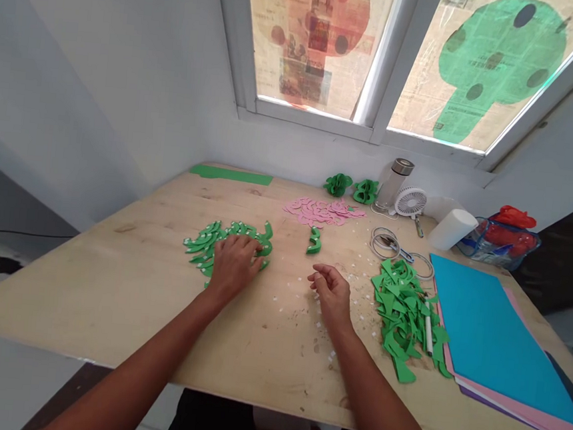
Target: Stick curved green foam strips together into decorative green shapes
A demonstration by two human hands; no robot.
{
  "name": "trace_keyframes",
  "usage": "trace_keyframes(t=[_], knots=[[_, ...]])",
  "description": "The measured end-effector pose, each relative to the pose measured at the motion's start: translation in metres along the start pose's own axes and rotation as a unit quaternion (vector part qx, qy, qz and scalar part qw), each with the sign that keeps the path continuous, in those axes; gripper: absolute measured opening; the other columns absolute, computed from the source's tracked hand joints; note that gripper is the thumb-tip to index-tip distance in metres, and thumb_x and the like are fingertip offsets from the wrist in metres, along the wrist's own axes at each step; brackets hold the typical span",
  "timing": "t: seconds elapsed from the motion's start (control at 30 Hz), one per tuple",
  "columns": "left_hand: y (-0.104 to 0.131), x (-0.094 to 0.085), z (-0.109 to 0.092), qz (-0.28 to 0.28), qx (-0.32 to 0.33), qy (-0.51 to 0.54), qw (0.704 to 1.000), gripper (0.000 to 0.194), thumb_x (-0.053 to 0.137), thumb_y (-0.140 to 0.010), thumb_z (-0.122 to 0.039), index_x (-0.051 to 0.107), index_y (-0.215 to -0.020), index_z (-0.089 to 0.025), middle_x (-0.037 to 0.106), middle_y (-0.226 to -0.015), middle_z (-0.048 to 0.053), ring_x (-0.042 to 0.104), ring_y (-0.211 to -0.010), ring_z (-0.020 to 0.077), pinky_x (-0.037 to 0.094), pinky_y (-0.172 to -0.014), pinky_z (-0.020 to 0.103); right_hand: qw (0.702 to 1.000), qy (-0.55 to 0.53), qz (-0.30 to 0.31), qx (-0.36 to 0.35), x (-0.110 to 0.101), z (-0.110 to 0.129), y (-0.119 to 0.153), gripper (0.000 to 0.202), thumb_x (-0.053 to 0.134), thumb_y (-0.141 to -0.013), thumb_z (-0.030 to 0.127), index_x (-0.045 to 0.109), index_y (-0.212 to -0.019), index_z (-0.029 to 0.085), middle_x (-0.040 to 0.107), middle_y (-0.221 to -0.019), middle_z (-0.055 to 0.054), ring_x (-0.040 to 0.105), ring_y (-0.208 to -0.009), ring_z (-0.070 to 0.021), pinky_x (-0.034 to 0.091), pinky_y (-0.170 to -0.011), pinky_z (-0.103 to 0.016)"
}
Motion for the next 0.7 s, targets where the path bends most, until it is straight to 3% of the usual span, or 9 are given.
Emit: trace_keyframes(t=[0.1, 0.33, 0.5, 0.6, 0.7], knots=[[0.012, -0.01, -0.024, -0.044, 0.086, 0.074, 0.993, 0.009, 0.054, -0.08, -0.021, 0.061, -0.086, -0.021, 0.068, -0.096, 0.007, 0.056, -0.101, 0.0271, 0.037, -0.087, 0.042, 1.0, 0.013, 0.008, -0.007, 0.002, 0.002, 0.001, 0.022, 0.058, -0.074, 0.03, 0.064, -0.09, 0.016, 0.066, -0.07, -0.002, 0.057, -0.059, -0.0119, 0.047, -0.059, -0.024], [0.032, -0.012, -0.068, -0.036, 0.219, 0.17, 0.96, 0.012, 0.048, -0.084, -0.018, 0.06, -0.087, -0.02, 0.07, -0.087, 0.004, 0.059, -0.093, 0.0224, 0.037, -0.088, 0.041, 0.999, 0.03, 0.026, -0.023, 0.003, 0.002, -0.001, 0.026, 0.055, -0.078, 0.036, 0.064, -0.092, 0.016, 0.066, -0.075, -0.002, 0.055, -0.061, -0.0112, 0.043, -0.056, -0.022], [0.038, -0.006, -0.083, -0.02, 0.258, 0.182, 0.949, 0.016, 0.048, -0.081, -0.012, 0.061, -0.088, -0.02, 0.07, -0.087, 0.005, 0.06, -0.093, 0.0217, 0.039, -0.088, 0.041, 0.999, 0.026, 0.033, 0.005, 0.003, -0.011, -0.004, 0.027, 0.059, -0.074, 0.039, 0.064, -0.085, 0.014, 0.066, -0.069, -0.002, 0.058, -0.061, -0.0129, 0.042, -0.055, -0.022], [0.037, -0.01, -0.086, 0.014, 0.276, 0.218, 0.936, 0.018, 0.054, -0.08, -0.019, 0.06, -0.096, -0.02, 0.069, -0.093, 0.006, 0.059, -0.096, 0.0223, 0.042, -0.088, 0.04, 0.999, 0.036, 0.005, 0.005, -0.001, -0.013, -0.004, 0.028, 0.058, -0.074, 0.041, 0.064, -0.079, 0.014, 0.065, -0.063, -0.001, 0.057, -0.059, -0.0138, 0.042, -0.054, -0.022], [0.022, -0.015, -0.076, 0.032, 0.221, 0.281, 0.933, 0.019, 0.054, -0.081, -0.028, 0.06, -0.098, -0.021, 0.068, -0.095, 0.006, 0.061, -0.094, 0.0207, 0.045, -0.085, 0.035, 0.999, 0.028, -0.019, 0.014, -0.003, -0.011, -0.004, 0.03, 0.057, -0.074, 0.043, 0.063, -0.078, 0.014, 0.065, -0.062, -0.002, 0.055, -0.053, -0.0129, 0.04, -0.049, -0.022]])
Point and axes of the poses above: each hand's wrist, its own y-axis away from the middle knuckle, its own x-axis out of the palm, z = x × y, the point moved 5 cm from there along -y, towards the middle knuckle
